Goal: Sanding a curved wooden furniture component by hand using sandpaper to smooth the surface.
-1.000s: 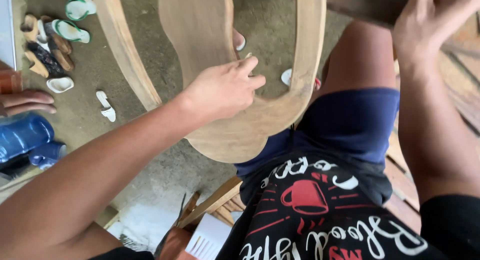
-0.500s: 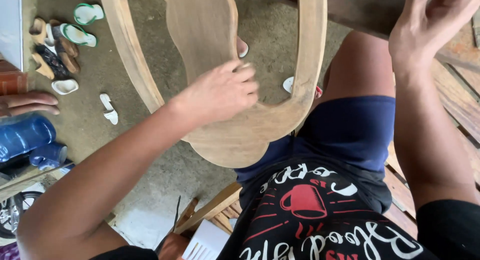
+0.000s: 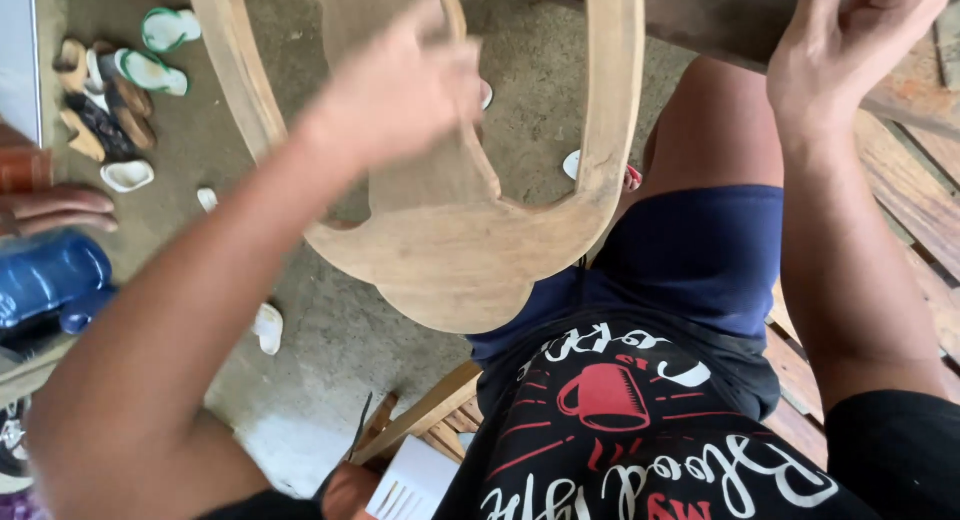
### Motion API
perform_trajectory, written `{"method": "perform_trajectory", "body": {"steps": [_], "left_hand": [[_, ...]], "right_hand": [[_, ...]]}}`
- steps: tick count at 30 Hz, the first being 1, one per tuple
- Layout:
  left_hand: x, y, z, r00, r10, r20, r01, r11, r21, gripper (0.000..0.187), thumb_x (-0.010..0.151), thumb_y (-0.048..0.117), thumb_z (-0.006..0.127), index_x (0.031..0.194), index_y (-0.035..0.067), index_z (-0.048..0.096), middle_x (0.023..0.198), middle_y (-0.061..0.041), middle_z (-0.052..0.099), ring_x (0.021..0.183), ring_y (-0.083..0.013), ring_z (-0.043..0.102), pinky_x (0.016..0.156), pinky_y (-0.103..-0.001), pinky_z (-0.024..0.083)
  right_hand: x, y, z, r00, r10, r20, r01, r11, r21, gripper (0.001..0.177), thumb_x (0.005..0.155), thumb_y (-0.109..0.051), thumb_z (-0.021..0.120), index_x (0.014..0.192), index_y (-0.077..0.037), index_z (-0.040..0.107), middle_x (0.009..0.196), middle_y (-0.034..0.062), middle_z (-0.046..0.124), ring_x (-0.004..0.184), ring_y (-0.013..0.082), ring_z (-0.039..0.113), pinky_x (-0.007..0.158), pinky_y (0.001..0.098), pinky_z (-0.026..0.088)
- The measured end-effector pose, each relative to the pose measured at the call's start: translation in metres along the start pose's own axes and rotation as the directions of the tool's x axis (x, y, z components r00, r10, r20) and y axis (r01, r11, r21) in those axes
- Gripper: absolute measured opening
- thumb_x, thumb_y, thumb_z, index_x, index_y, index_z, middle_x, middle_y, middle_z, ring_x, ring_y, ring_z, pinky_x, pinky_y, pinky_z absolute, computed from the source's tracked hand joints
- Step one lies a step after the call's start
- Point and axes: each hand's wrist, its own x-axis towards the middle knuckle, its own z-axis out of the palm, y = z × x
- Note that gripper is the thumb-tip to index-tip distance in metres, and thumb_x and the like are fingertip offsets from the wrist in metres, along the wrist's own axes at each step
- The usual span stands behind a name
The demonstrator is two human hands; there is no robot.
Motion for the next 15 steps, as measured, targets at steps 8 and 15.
{"method": "perform_trajectory", "body": {"steps": [8, 15], "left_hand": [[0.008, -0.046, -0.013, 0.911, -0.242, 0.334, 0.209, 0.969, 0.131, 0.033, 0.092, 0.028, 0.062, 0.124, 0.034, 0.069, 0.127, 0.014, 0.071, 0.141, -0.0199, 0.05, 0.092, -0.041, 0.048], [-0.008, -0.034, 0.014, 0.983, -0.179, -0.048, 0.184, 0.974, 0.134, 0.021, 0.086, 0.026, 0.065, 0.1, 0.038, 0.076, 0.101, 0.018, 0.075, 0.112, -0.007, 0.067, 0.075, -0.031, 0.055]], "right_hand": [[-0.002, 0.006, -0.002, 0.999, 0.052, 0.002, -0.052, 0.998, -0.033, 0.041, 0.122, -0.02, 0.064, 0.097, 0.007, 0.046, 0.089, 0.0144, 0.041, 0.079, 0.0248, 0.041, 0.074, 0.0431, 0.036], [-0.007, 0.018, 0.002, 0.979, 0.193, -0.066, -0.197, 0.977, -0.078, 0.046, 0.119, -0.004, 0.066, 0.088, -0.001, 0.032, 0.081, 0.0077, 0.028, 0.074, 0.0193, 0.027, 0.067, 0.0412, 0.026]]}}
